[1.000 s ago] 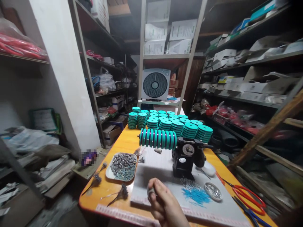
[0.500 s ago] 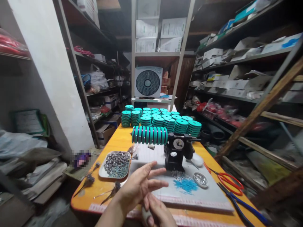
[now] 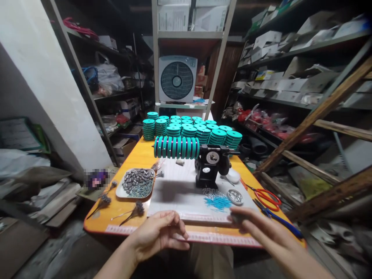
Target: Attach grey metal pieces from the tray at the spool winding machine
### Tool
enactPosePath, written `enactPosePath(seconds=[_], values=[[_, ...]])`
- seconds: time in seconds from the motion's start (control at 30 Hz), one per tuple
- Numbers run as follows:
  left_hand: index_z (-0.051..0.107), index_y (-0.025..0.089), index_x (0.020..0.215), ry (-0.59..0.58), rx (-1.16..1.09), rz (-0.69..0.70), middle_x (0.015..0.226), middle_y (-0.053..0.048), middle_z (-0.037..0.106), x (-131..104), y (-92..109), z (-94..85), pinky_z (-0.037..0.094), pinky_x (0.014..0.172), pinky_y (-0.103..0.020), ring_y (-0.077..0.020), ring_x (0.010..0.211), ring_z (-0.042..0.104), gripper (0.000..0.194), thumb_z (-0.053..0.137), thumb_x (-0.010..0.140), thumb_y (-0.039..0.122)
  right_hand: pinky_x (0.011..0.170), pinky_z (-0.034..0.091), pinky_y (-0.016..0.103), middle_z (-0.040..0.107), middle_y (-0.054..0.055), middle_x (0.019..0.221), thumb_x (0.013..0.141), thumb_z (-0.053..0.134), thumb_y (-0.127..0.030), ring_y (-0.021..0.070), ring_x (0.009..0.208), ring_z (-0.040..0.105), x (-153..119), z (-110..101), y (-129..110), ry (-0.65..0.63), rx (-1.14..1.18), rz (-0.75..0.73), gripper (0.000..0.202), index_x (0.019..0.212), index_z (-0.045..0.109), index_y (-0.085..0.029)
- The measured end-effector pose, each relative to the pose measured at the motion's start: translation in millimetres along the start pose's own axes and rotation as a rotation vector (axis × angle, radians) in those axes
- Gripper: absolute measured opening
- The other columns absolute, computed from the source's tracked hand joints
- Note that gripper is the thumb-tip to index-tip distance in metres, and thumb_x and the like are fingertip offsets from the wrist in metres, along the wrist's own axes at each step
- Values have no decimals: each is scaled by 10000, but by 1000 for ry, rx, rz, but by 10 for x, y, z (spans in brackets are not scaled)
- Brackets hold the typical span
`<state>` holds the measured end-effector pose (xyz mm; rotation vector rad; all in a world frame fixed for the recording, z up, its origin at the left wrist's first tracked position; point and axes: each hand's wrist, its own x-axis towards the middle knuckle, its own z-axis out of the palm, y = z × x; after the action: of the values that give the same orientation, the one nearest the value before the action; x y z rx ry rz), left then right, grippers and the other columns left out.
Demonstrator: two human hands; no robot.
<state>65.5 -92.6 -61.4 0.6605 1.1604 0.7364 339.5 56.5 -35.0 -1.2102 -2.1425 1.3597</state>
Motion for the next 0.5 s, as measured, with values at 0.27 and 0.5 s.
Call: enactPosePath(seconds=[0.27,0.5], values=[[85,168,1302,-3,-12,-22,1385,-49,190,-16,-153,92,502,1057,-57,127,1188,438,905,209,682,816,1063,453,405,543,95,1371,780,604,-659,256,1248,535,677,-228,-145,327,138,-241,655,1295,531,-261],[-26,153,1394,164,-45,-12,721,125,392,229,-558,68,250,591,160,288,596,205,1211,288,524,934,1083,424,507,395,152,1490,790,632,-596,283,1285,501,1183,-220,-172,365,99,-311,783,1426,402,-202]])
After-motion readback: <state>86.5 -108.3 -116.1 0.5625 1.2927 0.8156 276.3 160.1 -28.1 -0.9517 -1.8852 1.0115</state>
